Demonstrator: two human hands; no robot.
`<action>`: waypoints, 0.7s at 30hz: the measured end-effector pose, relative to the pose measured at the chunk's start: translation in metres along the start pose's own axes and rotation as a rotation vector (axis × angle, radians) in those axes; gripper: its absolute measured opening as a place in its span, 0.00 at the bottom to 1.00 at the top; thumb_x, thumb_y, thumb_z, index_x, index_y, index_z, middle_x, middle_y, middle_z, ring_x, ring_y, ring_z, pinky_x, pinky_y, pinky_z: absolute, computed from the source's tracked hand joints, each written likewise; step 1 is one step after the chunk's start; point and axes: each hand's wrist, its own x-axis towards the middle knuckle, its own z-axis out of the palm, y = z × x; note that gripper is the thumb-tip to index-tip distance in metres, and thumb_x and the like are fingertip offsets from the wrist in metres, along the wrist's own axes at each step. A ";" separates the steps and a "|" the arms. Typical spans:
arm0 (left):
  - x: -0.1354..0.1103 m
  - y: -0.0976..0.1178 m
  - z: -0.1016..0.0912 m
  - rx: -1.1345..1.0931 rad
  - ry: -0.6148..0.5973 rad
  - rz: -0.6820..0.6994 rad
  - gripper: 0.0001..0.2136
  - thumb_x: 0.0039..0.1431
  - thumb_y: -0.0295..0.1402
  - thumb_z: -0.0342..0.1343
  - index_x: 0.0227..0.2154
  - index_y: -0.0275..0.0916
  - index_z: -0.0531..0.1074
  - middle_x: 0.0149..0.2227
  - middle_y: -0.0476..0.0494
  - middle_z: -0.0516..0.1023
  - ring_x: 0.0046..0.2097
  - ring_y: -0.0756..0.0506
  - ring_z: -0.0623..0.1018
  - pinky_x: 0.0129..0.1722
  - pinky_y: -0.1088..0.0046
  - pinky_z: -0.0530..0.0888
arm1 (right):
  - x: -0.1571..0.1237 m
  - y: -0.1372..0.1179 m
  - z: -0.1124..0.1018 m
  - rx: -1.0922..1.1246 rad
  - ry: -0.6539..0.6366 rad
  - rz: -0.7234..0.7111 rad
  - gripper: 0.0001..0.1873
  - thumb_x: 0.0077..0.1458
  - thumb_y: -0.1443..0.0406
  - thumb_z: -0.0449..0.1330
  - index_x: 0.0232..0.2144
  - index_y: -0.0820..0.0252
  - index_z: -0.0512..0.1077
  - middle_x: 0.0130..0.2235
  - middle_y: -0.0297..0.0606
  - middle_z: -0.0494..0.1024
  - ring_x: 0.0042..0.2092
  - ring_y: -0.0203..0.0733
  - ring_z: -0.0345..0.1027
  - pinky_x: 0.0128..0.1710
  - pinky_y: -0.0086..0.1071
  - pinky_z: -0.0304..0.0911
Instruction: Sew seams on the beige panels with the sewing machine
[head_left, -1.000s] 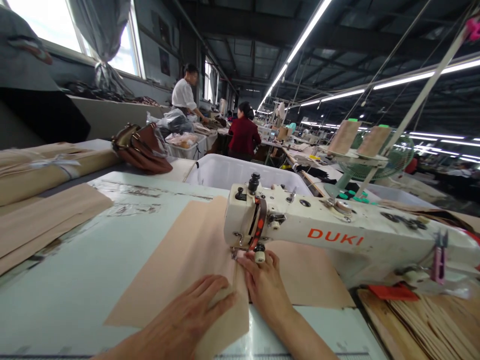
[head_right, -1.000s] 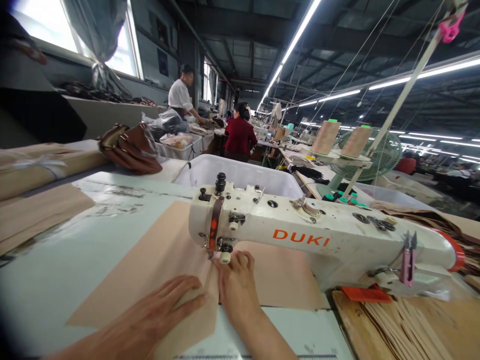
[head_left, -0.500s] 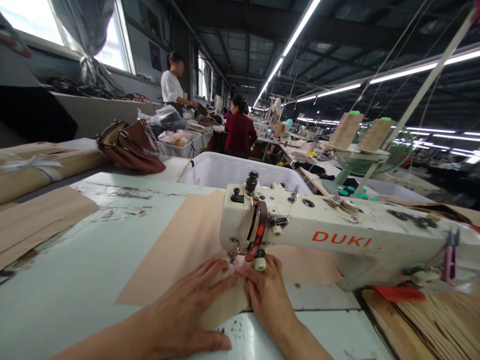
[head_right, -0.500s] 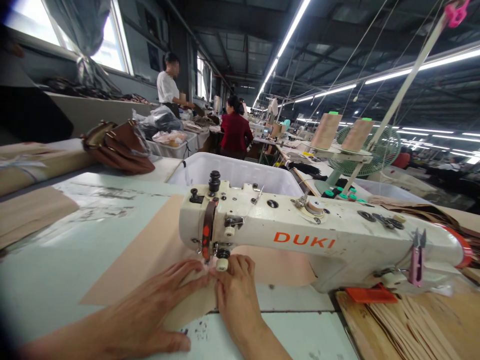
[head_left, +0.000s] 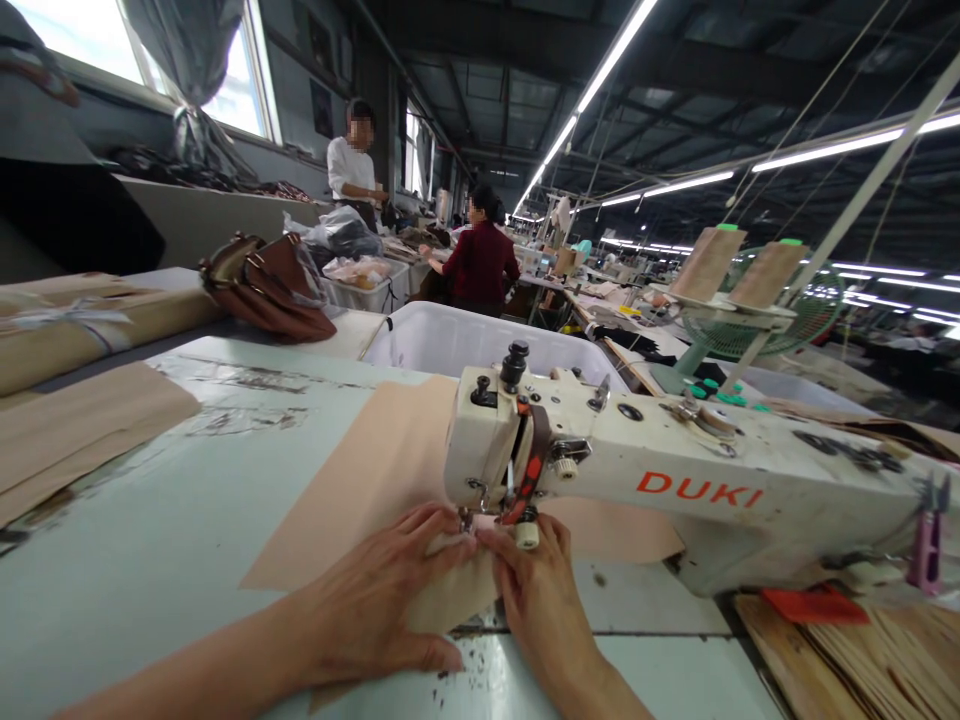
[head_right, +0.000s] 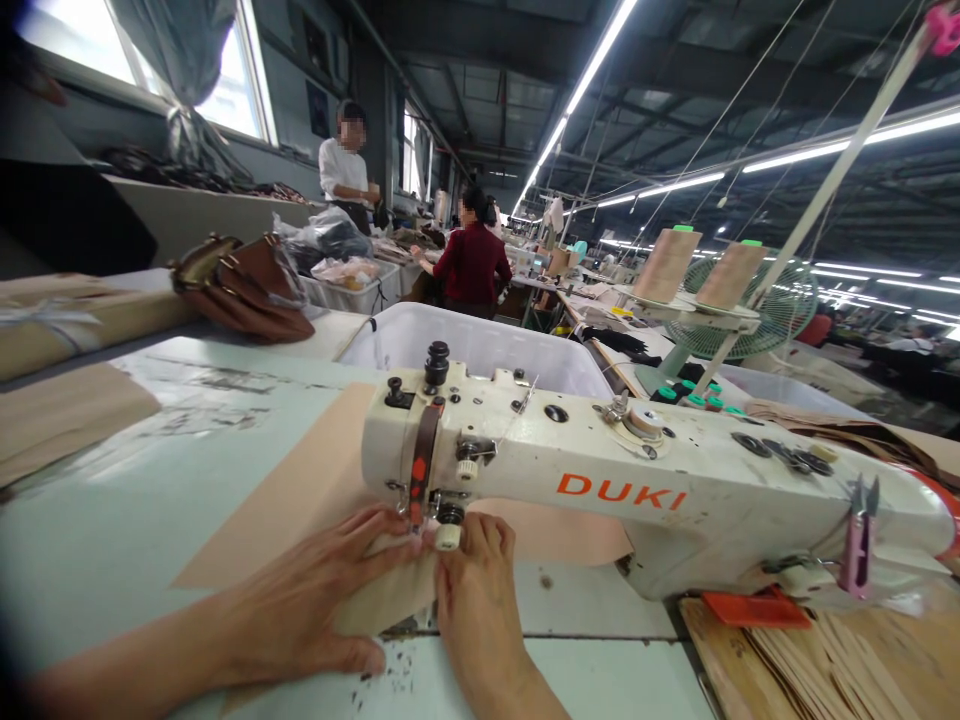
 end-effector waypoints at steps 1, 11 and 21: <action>0.001 0.000 -0.001 -0.005 -0.003 -0.002 0.41 0.53 0.58 0.61 0.67 0.52 0.55 0.62 0.41 0.63 0.62 0.32 0.63 0.60 0.52 0.66 | 0.000 0.001 0.001 -0.001 0.001 -0.003 0.14 0.56 0.76 0.58 0.35 0.56 0.79 0.42 0.41 0.74 0.49 0.49 0.61 0.54 0.45 0.54; 0.003 -0.001 -0.004 -0.051 0.021 0.022 0.40 0.53 0.60 0.60 0.65 0.48 0.60 0.59 0.40 0.66 0.61 0.33 0.64 0.61 0.54 0.65 | 0.000 0.002 0.002 0.005 -0.003 -0.002 0.20 0.58 0.75 0.55 0.46 0.51 0.77 0.44 0.40 0.76 0.49 0.47 0.64 0.54 0.45 0.57; 0.012 -0.013 0.014 0.220 0.043 0.079 0.28 0.61 0.48 0.59 0.61 0.46 0.63 0.54 0.39 0.71 0.56 0.36 0.71 0.55 0.60 0.72 | 0.075 0.038 -0.008 0.019 -0.304 0.094 0.05 0.47 0.65 0.60 0.23 0.56 0.76 0.23 0.39 0.77 0.33 0.47 0.74 0.37 0.33 0.67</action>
